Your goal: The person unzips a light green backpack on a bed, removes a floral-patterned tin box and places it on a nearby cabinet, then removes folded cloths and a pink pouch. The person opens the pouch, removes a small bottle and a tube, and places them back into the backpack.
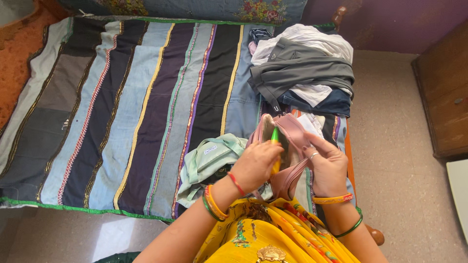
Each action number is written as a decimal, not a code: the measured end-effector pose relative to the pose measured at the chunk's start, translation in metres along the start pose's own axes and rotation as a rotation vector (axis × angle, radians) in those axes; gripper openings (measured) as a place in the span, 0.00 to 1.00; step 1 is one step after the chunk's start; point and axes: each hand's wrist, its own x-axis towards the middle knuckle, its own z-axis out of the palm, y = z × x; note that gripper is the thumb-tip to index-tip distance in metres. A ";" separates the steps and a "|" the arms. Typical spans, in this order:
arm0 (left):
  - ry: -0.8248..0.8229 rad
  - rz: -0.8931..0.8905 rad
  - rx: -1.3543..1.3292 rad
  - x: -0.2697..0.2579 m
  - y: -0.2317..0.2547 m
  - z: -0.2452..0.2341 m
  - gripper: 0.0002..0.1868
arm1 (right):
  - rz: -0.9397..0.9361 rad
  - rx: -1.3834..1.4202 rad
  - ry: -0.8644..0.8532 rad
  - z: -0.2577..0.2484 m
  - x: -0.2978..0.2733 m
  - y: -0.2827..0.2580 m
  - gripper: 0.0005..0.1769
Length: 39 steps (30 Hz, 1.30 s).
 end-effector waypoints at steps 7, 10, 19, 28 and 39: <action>0.008 -0.025 -0.016 0.008 0.019 -0.008 0.06 | 0.099 0.115 -0.035 -0.001 -0.011 -0.005 0.19; -0.089 -0.042 -0.031 0.012 0.028 -0.015 0.05 | 0.090 0.164 -0.017 -0.005 -0.009 -0.009 0.18; -0.161 0.378 0.066 0.016 0.046 -0.045 0.22 | 0.016 0.183 0.026 -0.021 0.003 -0.032 0.18; -0.100 0.298 -0.242 0.028 0.045 -0.041 0.22 | -0.012 -0.185 -0.334 -0.004 -0.023 -0.051 0.22; -0.079 0.111 -0.348 0.027 0.037 -0.041 0.23 | -0.334 -0.730 -0.281 0.001 -0.032 -0.034 0.27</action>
